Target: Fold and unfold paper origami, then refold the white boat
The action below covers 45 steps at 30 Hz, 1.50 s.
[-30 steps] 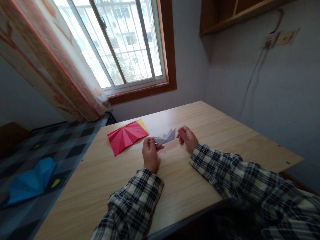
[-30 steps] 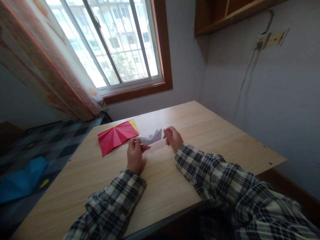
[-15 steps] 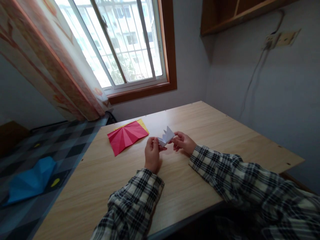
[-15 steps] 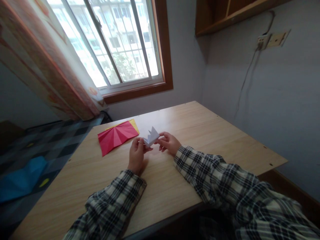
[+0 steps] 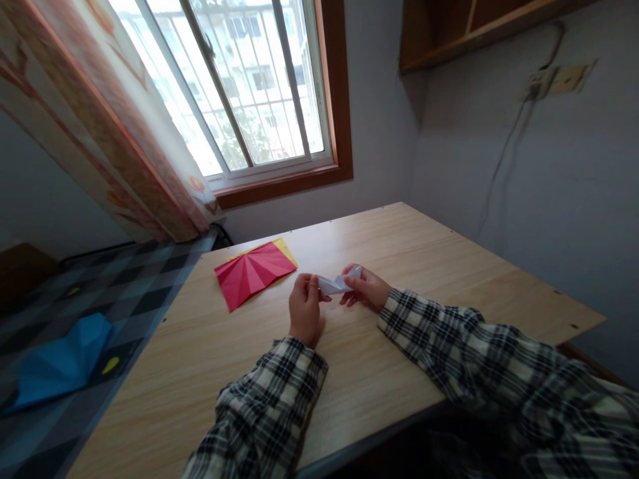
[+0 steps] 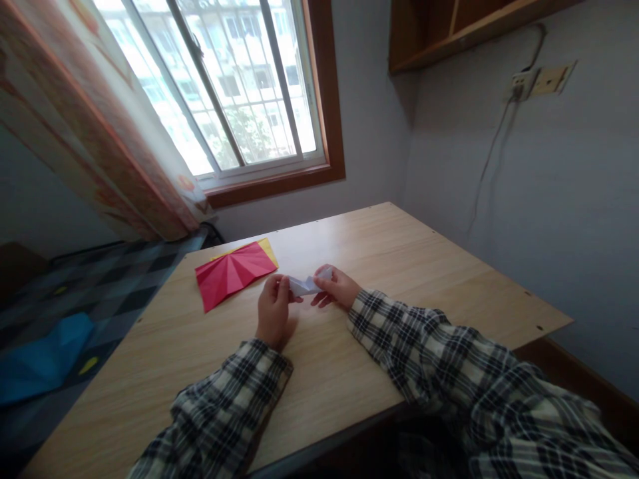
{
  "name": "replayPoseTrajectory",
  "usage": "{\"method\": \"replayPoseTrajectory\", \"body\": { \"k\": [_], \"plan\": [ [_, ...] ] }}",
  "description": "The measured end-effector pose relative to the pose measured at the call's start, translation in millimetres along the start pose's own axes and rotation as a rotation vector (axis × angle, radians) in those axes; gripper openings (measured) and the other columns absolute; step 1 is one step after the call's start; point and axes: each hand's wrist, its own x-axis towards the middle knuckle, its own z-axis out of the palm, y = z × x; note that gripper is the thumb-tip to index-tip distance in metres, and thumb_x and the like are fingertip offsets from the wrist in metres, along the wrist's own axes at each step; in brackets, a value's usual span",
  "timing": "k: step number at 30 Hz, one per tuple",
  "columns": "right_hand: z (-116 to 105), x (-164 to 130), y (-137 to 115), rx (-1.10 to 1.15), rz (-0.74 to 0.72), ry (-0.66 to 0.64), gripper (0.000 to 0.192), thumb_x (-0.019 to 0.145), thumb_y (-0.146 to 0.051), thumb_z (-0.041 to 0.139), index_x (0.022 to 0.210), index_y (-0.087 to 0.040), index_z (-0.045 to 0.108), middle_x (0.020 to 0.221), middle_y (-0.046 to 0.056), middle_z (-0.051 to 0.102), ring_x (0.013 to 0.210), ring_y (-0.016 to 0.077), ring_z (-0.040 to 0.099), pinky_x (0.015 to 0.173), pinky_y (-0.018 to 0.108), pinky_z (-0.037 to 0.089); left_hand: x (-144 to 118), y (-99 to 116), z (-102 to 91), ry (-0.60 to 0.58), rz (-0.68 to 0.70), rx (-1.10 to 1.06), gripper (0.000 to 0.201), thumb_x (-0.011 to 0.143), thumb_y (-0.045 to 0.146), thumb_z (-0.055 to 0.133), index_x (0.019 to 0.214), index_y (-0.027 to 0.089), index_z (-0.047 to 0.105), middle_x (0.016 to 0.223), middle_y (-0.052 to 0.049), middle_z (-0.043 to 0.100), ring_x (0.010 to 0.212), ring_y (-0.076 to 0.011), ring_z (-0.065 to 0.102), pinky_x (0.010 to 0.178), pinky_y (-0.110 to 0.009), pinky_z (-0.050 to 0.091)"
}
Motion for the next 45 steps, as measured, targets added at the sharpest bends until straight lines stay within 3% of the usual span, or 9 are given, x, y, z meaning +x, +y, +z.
{"method": "replayPoseTrajectory", "body": {
  "k": [5,10,17,24,30,36,38,42,45],
  "plan": [
    [2.0,2.2,3.7,-0.025,-0.022,0.076,0.034,0.082,-0.045,0.064,0.095,-0.021,0.043,0.067,-0.005,0.061,0.049,0.013,0.067,0.043,0.02,0.053,2.0,-3.2,0.8,0.082,-0.072,-0.102,0.036,0.086,0.054,0.055,0.083,0.019,0.052,0.068,0.004,0.052,0.055,-0.0091,0.054,0.054,-0.026,0.058],
    [2.2,0.7,2.6,-0.084,-0.115,0.14,0.037,0.084,-0.048,0.06,0.103,-0.019,0.05,0.069,-0.003,0.062,0.046,0.0114,0.064,0.042,0.02,0.051,3.0,-6.1,2.4,0.057,-0.185,-0.202,0.035,0.086,0.053,0.055,0.087,0.019,0.048,0.066,0.006,0.053,0.054,-0.009,0.056,0.057,-0.027,0.058],
    [1.7,-1.6,3.5,-0.223,-0.23,0.163,0.043,0.087,-0.055,0.053,0.104,-0.016,0.056,0.068,0.0,0.065,0.043,0.0097,0.058,0.04,0.02,0.047,-2.2,3.1,4.2,-0.181,-0.344,-0.364,0.045,0.082,0.061,0.055,0.096,0.018,0.05,0.079,0.0,0.06,0.058,-0.011,0.058,0.053,-0.026,0.053],
    [4.6,-7.2,2.1,-0.343,-0.302,0.108,0.039,0.093,-0.051,0.047,0.108,-0.017,0.058,0.059,-0.004,0.059,0.039,0.0068,0.046,0.035,0.016,0.035,-8.1,5.4,8.9,-0.379,-0.402,-0.184,0.046,0.076,0.058,0.064,0.07,0.014,0.056,0.057,0.001,0.052,0.047,-0.009,0.047,0.046,-0.022,0.041],
    [5.4,-8.0,2.1,-0.35,-0.289,0.07,0.041,0.092,-0.051,0.046,0.112,-0.017,0.058,0.061,-0.004,0.059,0.04,0.0072,0.046,0.036,0.017,0.035,-9.6,4.2,11.2,-0.386,-0.436,-0.322,0.045,0.077,0.058,0.064,0.07,0.015,0.057,0.058,0.001,0.052,0.047,-0.0085,0.045,0.046,-0.022,0.038],
    [3.3,-5.6,1.5,-0.282,-0.271,0.081,0.049,0.087,-0.055,0.054,0.117,-0.017,0.053,0.064,-0.004,0.061,0.042,0.0071,0.049,0.038,0.017,0.037,-9.4,4.2,10.4,-0.296,-0.41,-0.311,0.042,0.076,0.055,0.066,0.066,0.015,0.057,0.054,0.002,0.05,0.047,-0.009,0.045,0.046,-0.022,0.039],
    [0.9,-2.3,3.7,-0.235,-0.214,0.06,0.053,0.082,-0.061,0.058,0.109,-0.016,0.054,0.064,-0.003,0.062,0.041,0.0076,0.05,0.037,0.017,0.038,-8.3,3.6,9.0,-0.261,-0.371,-0.248,0.044,0.077,0.056,0.064,0.062,0.015,0.056,0.053,0.002,0.05,0.046,-0.0089,0.045,0.046,-0.022,0.038],
    [-1.5,1.6,8.2,-0.28,-0.066,-0.06,0.061,0.076,-0.074,0.054,0.072,-0.014,0.058,0.051,-0.001,0.058,0.038,0.0084,0.049,0.037,0.02,0.039,-6.7,2.8,6.9,-0.217,-0.299,-0.145,0.047,0.078,0.057,0.063,0.057,0.016,0.054,0.053,0.001,0.05,0.048,-0.0092,0.044,0.046,-0.021,0.035],
    [1.1,-0.6,7.7,-0.317,-0.044,-0.081,0.063,0.076,-0.075,0.052,0.06,-0.015,0.056,0.049,0.0,0.057,0.039,0.0088,0.05,0.038,0.02,0.039,-6.9,3.7,6.9,-0.228,-0.281,-0.123,0.047,0.077,0.059,0.062,0.057,0.016,0.054,0.053,0.001,0.051,0.049,-0.01,0.046,0.048,-0.022,0.037]
  ]
}}
